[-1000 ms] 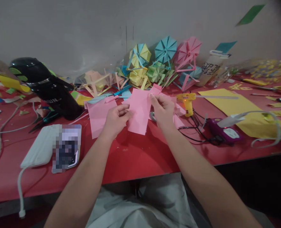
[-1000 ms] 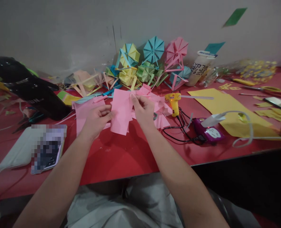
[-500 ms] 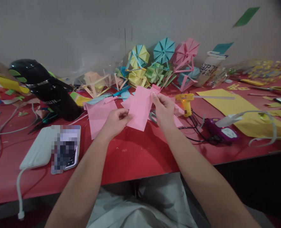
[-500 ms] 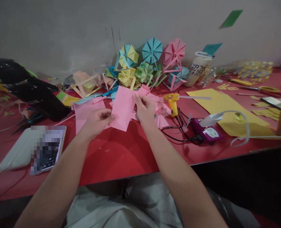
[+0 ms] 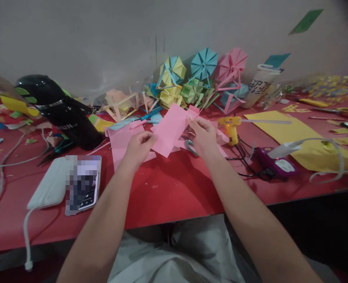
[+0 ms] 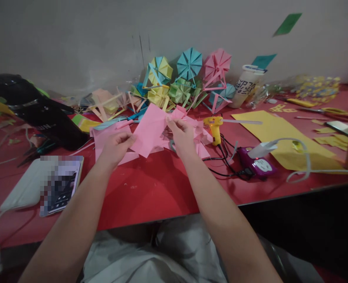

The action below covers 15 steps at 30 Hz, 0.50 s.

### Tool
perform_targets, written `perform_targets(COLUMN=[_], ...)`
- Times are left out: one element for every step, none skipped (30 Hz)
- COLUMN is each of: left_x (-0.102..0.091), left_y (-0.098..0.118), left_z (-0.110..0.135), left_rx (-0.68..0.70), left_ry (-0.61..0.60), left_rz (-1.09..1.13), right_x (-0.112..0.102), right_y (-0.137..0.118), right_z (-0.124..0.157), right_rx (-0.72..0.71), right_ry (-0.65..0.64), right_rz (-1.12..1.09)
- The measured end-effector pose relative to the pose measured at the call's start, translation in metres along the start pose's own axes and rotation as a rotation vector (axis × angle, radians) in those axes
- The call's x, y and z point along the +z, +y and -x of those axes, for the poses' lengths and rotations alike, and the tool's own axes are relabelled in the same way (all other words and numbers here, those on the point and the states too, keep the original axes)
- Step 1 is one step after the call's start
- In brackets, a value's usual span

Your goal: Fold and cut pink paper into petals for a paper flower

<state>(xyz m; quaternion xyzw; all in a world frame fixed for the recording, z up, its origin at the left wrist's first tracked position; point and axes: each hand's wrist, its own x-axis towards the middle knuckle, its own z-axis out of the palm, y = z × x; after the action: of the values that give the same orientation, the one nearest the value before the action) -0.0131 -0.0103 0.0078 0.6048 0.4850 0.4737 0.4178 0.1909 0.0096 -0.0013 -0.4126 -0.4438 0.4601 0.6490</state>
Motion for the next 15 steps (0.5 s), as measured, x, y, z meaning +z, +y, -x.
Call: perform_targets(left_x=[-0.002, -0.005, -0.007, -0.009, -0.011, -0.012, -0.013, -0.014, -0.015, -0.015, -0.016, -0.017, -0.017, -0.018, -0.018], left_y=[-0.001, -0.001, -0.001, -0.001, -0.001, -0.001, -0.001, 0.0, 0.0, 0.001, 0.002, 0.003, 0.005, 0.006, 0.008], left_z=[-0.001, -0.002, -0.002, -0.002, -0.002, -0.002, -0.003, -0.003, -0.004, -0.004, -0.004, -0.004, -0.004, -0.003, -0.002], left_rx=[-0.019, -0.046, -0.07, -0.087, -0.091, -0.081, -0.061, -0.038, -0.018, -0.004, 0.003, 0.006, 0.008, 0.01, 0.014], left_ry=[0.002, -0.017, -0.043, -0.073, -0.096, -0.106, -0.102, -0.085, -0.065, -0.046, -0.035, -0.034, -0.046, -0.07, -0.104], left_rz=[0.011, 0.003, -0.016, -0.046, -0.081, -0.112, -0.135, -0.15, -0.162, -0.174, -0.191, -0.217, -0.248, -0.278, -0.304], right_x=[-0.001, -0.002, -0.003, -0.004, -0.005, -0.007, -0.008, -0.009, -0.01, -0.011, -0.012, -0.012, -0.012, -0.012, -0.011], right_y=[0.0, 0.0, 0.0, 0.001, 0.002, 0.002, 0.003, 0.003, 0.002, 0.001, 0.0, -0.001, -0.002, -0.003, -0.005], right_z=[0.0, -0.001, -0.001, -0.001, 0.0, 0.0, 0.001, 0.002, 0.002, 0.003, 0.004, 0.005, 0.006, 0.007, 0.008], right_rx=[0.03, 0.048, 0.059, 0.065, 0.071, 0.08, 0.094, 0.112, 0.131, 0.144, 0.148, 0.144, 0.134, 0.121, 0.108], right_ry=[-0.038, -0.082, -0.13, -0.178, -0.223, -0.26, -0.288, -0.314, -0.341, -0.371, -0.404, -0.441, -0.476, -0.511, -0.549], right_rz=[-0.018, -0.032, -0.035, -0.026, -0.004, 0.031, 0.074, 0.124, 0.179, 0.242, 0.313, 0.386, 0.448, 0.493, 0.52])
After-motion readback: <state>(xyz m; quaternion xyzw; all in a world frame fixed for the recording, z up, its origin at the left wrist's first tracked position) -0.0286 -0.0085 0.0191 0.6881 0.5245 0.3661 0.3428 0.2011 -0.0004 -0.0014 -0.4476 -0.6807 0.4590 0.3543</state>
